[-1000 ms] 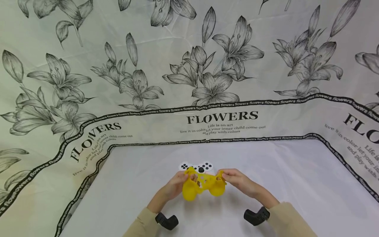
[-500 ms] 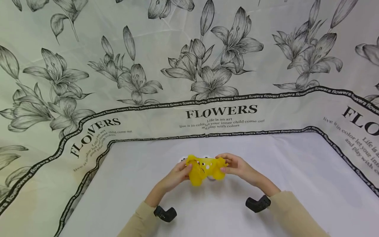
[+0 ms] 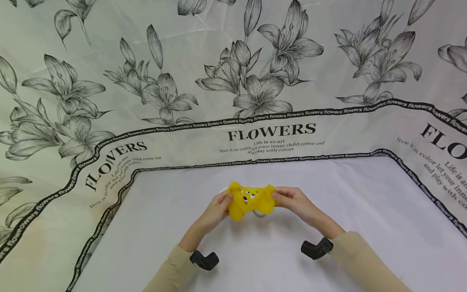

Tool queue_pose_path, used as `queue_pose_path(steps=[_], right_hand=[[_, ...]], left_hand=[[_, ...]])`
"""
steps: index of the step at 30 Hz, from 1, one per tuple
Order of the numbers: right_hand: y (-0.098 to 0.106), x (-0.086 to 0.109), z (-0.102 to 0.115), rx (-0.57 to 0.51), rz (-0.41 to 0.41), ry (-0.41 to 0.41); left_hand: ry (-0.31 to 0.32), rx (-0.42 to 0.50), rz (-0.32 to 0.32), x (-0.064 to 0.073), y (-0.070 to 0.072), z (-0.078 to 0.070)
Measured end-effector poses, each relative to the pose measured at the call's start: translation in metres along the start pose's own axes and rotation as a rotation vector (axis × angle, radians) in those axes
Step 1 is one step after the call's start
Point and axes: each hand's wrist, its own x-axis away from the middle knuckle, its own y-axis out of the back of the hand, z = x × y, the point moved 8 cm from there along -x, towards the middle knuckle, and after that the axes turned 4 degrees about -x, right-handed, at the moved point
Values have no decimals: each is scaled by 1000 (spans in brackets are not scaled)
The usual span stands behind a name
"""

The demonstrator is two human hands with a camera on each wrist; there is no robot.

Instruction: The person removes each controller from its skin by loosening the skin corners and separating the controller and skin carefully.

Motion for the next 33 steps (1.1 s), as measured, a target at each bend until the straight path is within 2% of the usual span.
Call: queue_pose_path(steps=[5, 8, 16, 22, 29, 33], right_hand=[[5, 1, 0, -28, -81, 11], [8, 2, 0, -4, -117, -2], [5, 6, 3, 89, -93, -19], [1, 9, 9, 169, 1, 15], [-13, 13, 15, 100, 265, 75], [-19, 16, 18, 66, 367, 137]], left_hand=[[40, -12, -24, 2, 5, 2], [46, -22, -41, 3, 8, 3], [23, -14, -41, 6, 12, 5], [24, -4, -44, 9, 13, 6], [26, 8, -58, 12, 15, 9], [15, 18, -53, 12, 15, 10]])
